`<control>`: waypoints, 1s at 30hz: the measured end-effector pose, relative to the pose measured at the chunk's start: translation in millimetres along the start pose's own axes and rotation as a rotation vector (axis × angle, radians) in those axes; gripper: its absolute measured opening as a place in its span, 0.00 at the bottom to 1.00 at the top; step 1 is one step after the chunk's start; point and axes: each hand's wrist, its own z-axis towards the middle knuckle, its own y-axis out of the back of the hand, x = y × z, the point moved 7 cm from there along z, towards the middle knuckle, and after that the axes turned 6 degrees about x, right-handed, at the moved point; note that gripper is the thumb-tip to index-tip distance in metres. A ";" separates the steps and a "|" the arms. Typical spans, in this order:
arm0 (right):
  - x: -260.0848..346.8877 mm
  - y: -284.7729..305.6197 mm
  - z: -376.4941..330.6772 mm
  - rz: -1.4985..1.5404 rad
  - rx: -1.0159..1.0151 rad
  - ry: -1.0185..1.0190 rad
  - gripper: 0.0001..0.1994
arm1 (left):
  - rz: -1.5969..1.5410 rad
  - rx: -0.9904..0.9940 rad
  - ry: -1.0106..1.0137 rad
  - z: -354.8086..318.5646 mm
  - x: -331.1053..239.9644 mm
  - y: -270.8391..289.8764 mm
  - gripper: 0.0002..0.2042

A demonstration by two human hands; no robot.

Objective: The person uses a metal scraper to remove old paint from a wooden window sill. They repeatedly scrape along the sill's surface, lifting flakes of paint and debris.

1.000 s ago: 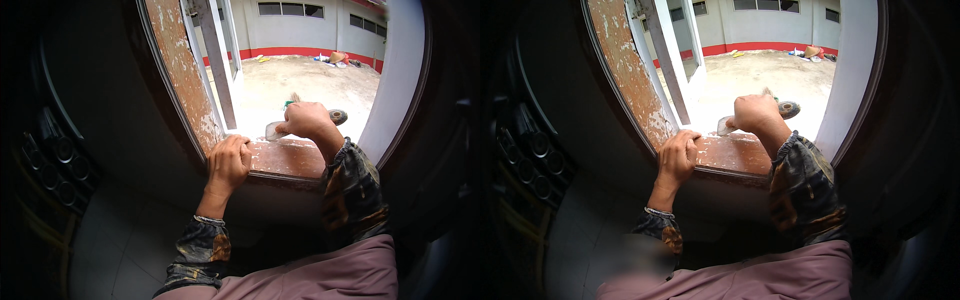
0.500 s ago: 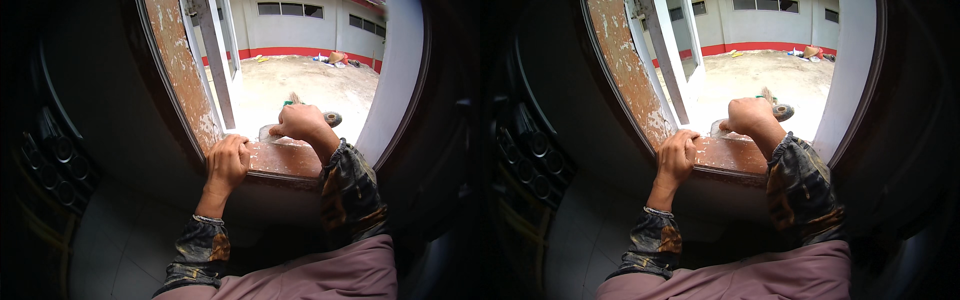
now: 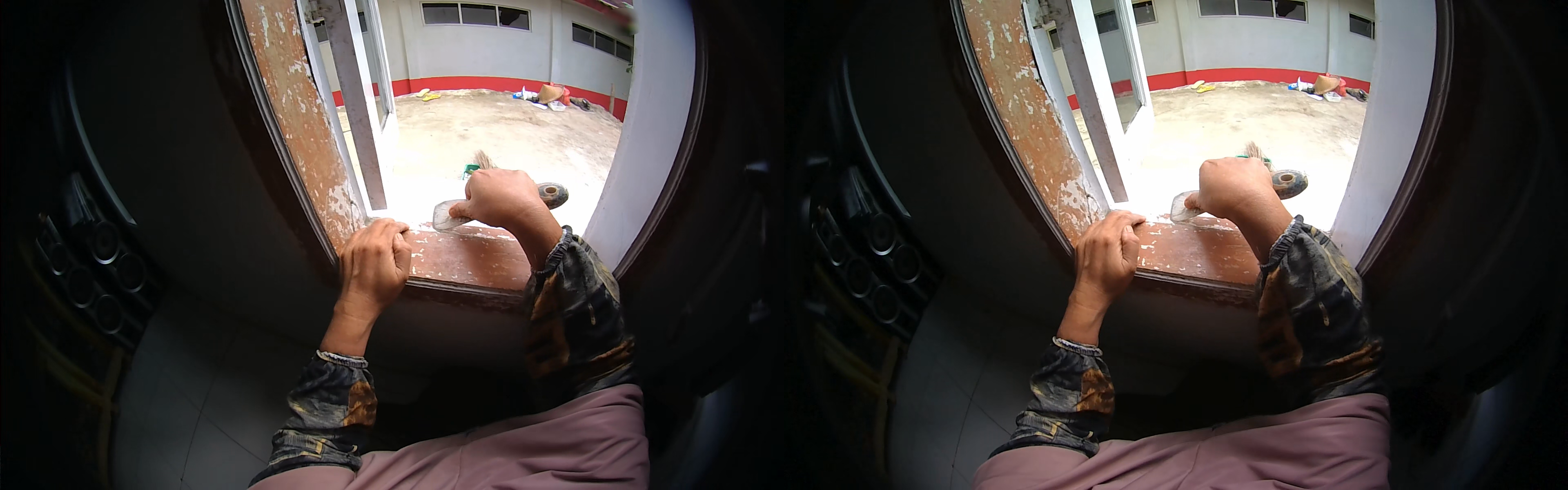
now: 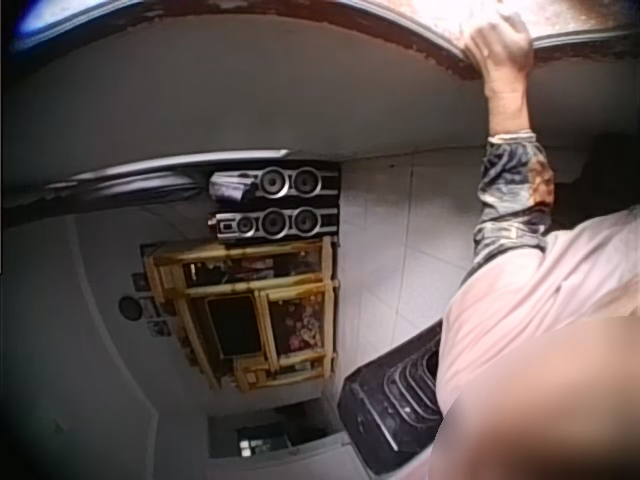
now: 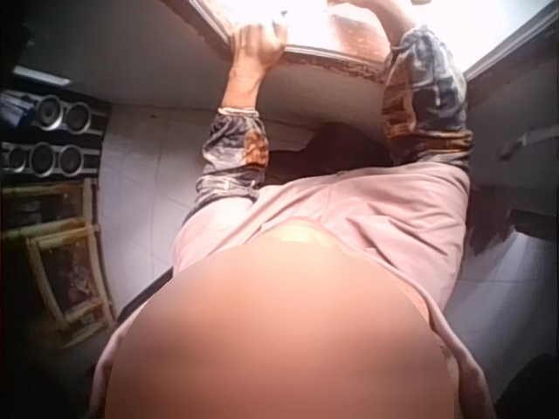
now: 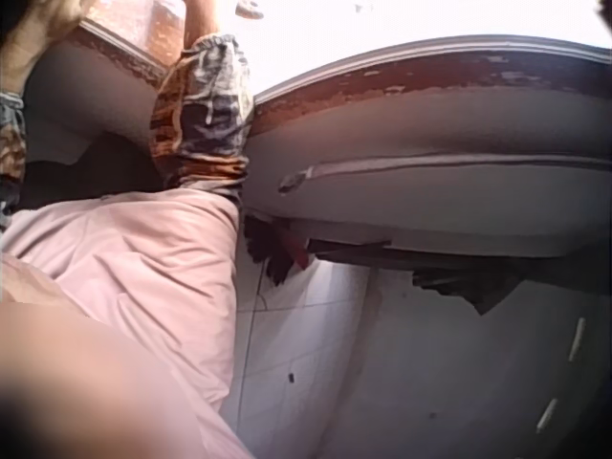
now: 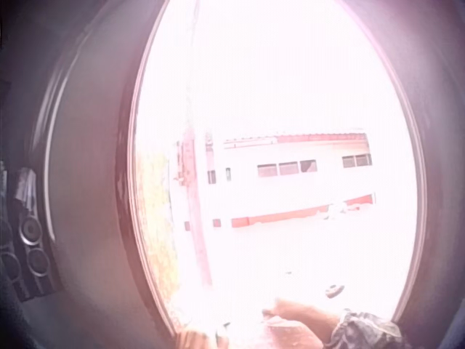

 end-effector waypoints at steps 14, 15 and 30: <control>4.6 -4.7 4.5 0.008 -0.032 0.039 0.23 | 0.004 -0.009 -0.015 1.3 -1.6 1.0 0.15; 2.4 -5.6 4.8 0.025 -0.020 0.029 0.23 | 0.005 -0.005 -0.016 1.1 -1.4 1.0 0.15; 11.4 -1.6 -1.7 0.059 0.078 0.044 0.25 | -0.005 -0.060 -0.039 0.3 -2.4 1.3 0.13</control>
